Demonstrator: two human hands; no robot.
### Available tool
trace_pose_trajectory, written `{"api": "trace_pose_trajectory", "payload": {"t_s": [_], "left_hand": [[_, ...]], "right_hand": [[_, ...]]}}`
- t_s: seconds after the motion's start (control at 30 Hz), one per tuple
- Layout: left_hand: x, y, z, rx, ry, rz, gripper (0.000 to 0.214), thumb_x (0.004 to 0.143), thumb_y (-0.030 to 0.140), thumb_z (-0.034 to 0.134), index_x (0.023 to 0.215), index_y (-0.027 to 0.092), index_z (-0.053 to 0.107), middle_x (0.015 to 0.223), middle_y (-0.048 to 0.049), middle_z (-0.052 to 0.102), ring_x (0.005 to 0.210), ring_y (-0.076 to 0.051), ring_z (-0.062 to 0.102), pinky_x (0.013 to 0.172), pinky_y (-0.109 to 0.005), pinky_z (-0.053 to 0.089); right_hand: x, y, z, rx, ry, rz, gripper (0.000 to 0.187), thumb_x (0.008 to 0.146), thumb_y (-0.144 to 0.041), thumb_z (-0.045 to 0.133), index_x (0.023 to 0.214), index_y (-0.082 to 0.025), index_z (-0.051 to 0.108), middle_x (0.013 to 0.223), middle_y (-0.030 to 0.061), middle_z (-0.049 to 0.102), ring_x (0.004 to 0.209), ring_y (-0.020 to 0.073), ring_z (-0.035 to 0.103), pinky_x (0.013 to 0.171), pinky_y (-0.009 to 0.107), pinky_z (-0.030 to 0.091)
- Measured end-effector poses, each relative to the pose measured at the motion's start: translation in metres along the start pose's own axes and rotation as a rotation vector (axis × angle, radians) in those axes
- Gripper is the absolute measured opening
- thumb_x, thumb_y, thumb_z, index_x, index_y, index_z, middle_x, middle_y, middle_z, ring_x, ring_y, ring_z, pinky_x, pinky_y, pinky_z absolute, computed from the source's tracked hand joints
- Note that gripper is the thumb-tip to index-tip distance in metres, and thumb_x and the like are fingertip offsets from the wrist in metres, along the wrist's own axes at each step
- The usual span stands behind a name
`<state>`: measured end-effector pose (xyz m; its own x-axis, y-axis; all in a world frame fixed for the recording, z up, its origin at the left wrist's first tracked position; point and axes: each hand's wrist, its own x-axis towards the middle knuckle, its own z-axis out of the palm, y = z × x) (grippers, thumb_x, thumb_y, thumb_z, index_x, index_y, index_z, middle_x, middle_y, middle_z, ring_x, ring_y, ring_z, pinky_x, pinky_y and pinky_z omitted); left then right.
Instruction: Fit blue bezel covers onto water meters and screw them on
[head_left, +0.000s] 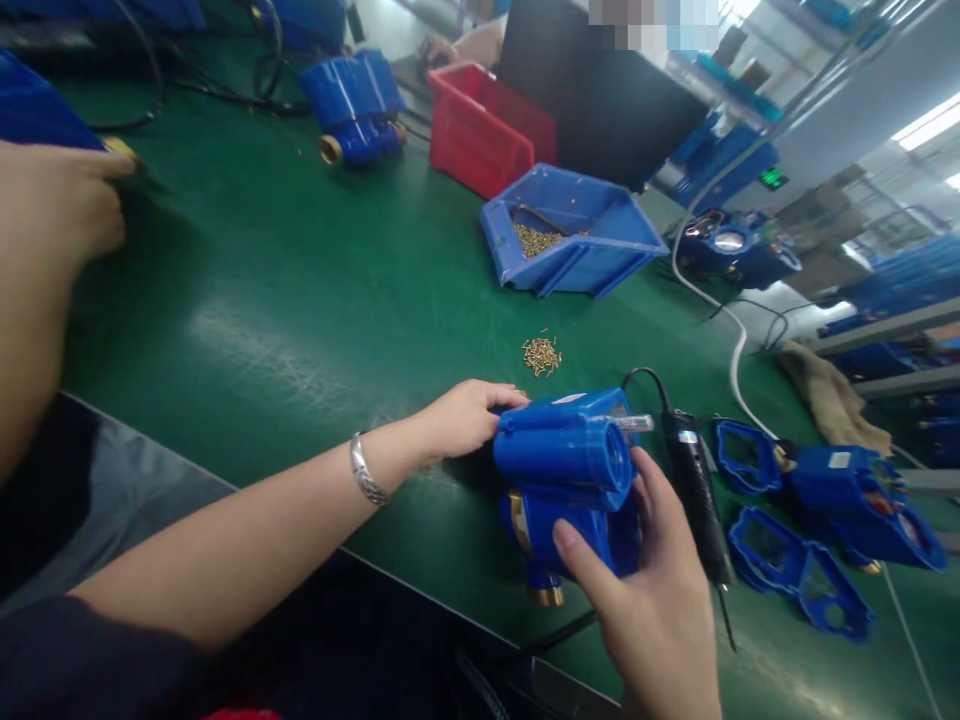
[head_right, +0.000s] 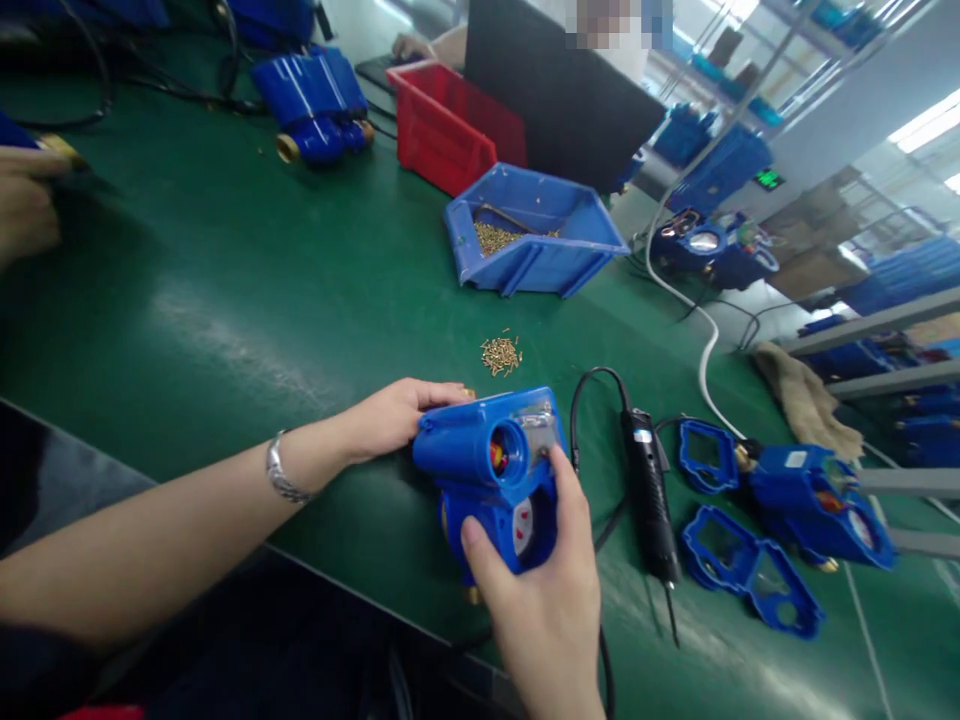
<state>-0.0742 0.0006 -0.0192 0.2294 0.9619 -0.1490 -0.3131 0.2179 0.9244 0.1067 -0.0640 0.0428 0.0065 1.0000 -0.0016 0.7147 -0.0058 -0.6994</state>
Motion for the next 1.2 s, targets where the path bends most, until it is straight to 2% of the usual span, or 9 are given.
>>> {"api": "trace_pose_trajectory", "payload": {"t_s": [0.17, 0.27, 0.37, 0.5, 0.6, 0.7, 0.87, 1.07, 1.2], "left_hand": [[-0.013, 0.001, -0.01, 0.268, -0.105, 0.116, 0.057, 0.043, 0.015, 0.079, 0.098, 0.018, 0.067, 0.127, -0.01, 0.052, 0.131, -0.037, 0.024, 0.11, -0.047, 0.012], [-0.028, -0.005, -0.01, 0.644, -0.146, 0.167, 0.079, 0.05, 0.044, 0.08, 0.12, 0.02, 0.054, 0.149, -0.012, 0.016, 0.135, -0.04, 0.0, 0.107, -0.057, 0.006], [-0.043, -0.015, 0.002, 0.896, -0.137, 0.248, 0.081, 0.058, 0.058, 0.071, 0.128, 0.025, 0.047, 0.15, -0.0127, 0.011, 0.134, -0.042, -0.005, 0.104, -0.063, -0.003], [-0.051, -0.024, 0.018, 0.984, -0.11, 0.316, 0.093, 0.055, 0.054, 0.074, 0.135, 0.027, 0.036, 0.147, -0.014, 0.021, 0.134, -0.042, 0.002, 0.103, -0.064, -0.005], [-0.049, -0.023, 0.022, 0.953, -0.147, 0.366, 0.081, 0.061, 0.046, 0.072, 0.133, 0.03, 0.038, 0.144, -0.009, 0.032, 0.133, -0.037, 0.02, 0.105, -0.059, -0.005], [-0.047, -0.022, 0.023, 0.873, -0.208, 0.375, 0.068, 0.065, 0.048, 0.07, 0.126, 0.029, 0.047, 0.14, -0.0065, 0.04, 0.131, -0.033, 0.027, 0.109, -0.052, 0.004], [-0.046, -0.025, 0.026, 0.784, -0.211, 0.295, 0.084, 0.059, 0.055, 0.072, 0.131, 0.023, 0.042, 0.139, -0.01, 0.04, 0.126, -0.034, 0.034, 0.108, -0.049, 0.016], [-0.046, -0.02, 0.028, 0.778, -0.289, 0.252, 0.069, 0.062, 0.048, 0.073, 0.124, 0.026, 0.05, 0.134, -0.0088, 0.046, 0.122, -0.034, 0.04, 0.104, -0.049, 0.025], [-0.047, -0.023, 0.033, 0.663, -0.296, 0.18, 0.072, 0.063, 0.045, 0.073, 0.128, 0.027, 0.045, 0.132, -0.0105, 0.047, 0.115, -0.033, 0.047, 0.097, -0.047, 0.035]], "right_hand": [[-0.001, -0.005, 0.006, -0.038, 0.046, 0.073, 0.08, 0.066, -0.048, 0.067, 0.133, -0.022, 0.034, 0.131, 0.0147, 0.042, 0.122, 0.0348, 0.039, 0.098, 0.056, 0.032], [-0.001, -0.004, 0.006, -0.084, 0.048, 0.055, 0.08, 0.067, -0.05, 0.065, 0.134, -0.02, 0.032, 0.13, 0.0159, 0.042, 0.12, 0.0349, 0.04, 0.097, 0.056, 0.032], [-0.002, -0.005, 0.007, -0.172, 0.084, -0.01, 0.079, 0.068, -0.052, 0.062, 0.133, -0.017, 0.033, 0.127, 0.0177, 0.044, 0.117, 0.0362, 0.043, 0.093, 0.056, 0.036], [-0.003, -0.013, 0.01, -0.332, 0.113, -0.146, 0.08, 0.07, -0.052, 0.059, 0.133, -0.01, 0.034, 0.126, 0.0222, 0.045, 0.113, 0.0375, 0.046, 0.09, 0.056, 0.039], [-0.002, -0.016, 0.007, -0.394, 0.099, -0.206, 0.076, 0.073, -0.052, 0.055, 0.133, -0.009, 0.035, 0.124, 0.0229, 0.046, 0.112, 0.0363, 0.047, 0.09, 0.055, 0.041], [-0.003, -0.013, -0.002, -0.37, 0.005, -0.234, 0.075, 0.076, -0.053, 0.053, 0.135, -0.012, 0.031, 0.128, 0.0209, 0.045, 0.116, 0.0354, 0.046, 0.091, 0.055, 0.041], [-0.01, -0.001, -0.021, -0.239, -0.15, -0.321, 0.086, 0.071, -0.045, 0.066, 0.14, -0.024, 0.019, 0.14, 0.013, 0.033, 0.127, 0.0326, 0.037, 0.097, 0.051, 0.041], [-0.018, 0.026, -0.025, 0.069, -0.177, -0.184, 0.087, 0.07, -0.03, 0.07, 0.139, -0.033, 0.016, 0.144, 0.0049, 0.029, 0.131, 0.0248, 0.032, 0.105, 0.044, 0.035], [-0.014, 0.056, -0.021, 0.291, -0.264, -0.042, 0.096, 0.06, -0.032, 0.078, 0.138, -0.027, 0.022, 0.142, 0.008, 0.033, 0.128, 0.0254, 0.037, 0.104, 0.041, 0.037]]}}
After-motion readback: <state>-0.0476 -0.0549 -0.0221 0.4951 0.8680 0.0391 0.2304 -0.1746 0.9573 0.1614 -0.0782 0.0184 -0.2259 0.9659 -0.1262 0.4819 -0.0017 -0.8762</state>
